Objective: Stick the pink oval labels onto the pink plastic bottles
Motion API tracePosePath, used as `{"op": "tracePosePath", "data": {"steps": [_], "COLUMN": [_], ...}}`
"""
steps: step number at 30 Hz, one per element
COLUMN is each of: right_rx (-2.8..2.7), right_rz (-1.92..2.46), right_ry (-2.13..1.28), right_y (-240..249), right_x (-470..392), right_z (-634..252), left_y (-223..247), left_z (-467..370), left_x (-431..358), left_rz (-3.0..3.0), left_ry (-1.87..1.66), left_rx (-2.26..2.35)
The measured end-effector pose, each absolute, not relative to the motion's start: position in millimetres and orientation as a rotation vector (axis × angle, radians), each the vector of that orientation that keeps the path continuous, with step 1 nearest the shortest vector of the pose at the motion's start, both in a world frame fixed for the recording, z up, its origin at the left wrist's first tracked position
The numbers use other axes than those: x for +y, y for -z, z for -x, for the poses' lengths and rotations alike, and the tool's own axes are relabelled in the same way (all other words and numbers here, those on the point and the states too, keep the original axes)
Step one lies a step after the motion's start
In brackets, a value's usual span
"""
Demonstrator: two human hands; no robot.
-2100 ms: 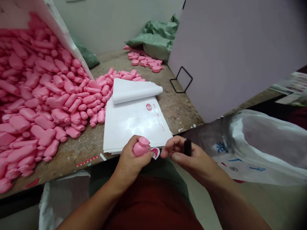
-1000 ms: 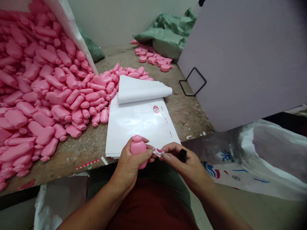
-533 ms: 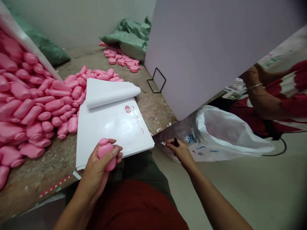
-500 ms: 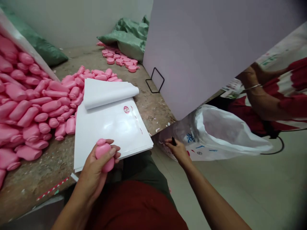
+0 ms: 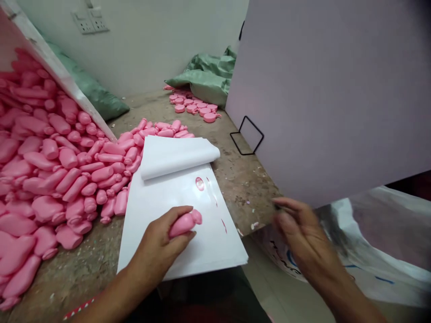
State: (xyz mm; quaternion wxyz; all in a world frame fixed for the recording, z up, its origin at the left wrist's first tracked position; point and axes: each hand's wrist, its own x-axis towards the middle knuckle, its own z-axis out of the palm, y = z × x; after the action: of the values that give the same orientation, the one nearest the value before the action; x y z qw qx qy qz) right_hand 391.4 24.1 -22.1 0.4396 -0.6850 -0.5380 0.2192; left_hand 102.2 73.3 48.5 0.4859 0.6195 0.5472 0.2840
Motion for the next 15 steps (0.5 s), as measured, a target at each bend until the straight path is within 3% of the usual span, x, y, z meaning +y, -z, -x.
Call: {"op": "tracePosePath", "data": {"steps": [6,15], "right_rx": [-1.866,-2.183], "right_rz": [1.433,1.466], "right_ry": [-0.563,-0.205], "right_y": [6,27], "right_x": [106,129], "right_z": [-328,-329], "left_y": [-22,-23], "left_z": [-116,-125], "left_x": [109,130], "left_rz": [-2.206,-2.423], "left_ry": [-0.257,0.047], "left_rx": [1.181,1.068]}}
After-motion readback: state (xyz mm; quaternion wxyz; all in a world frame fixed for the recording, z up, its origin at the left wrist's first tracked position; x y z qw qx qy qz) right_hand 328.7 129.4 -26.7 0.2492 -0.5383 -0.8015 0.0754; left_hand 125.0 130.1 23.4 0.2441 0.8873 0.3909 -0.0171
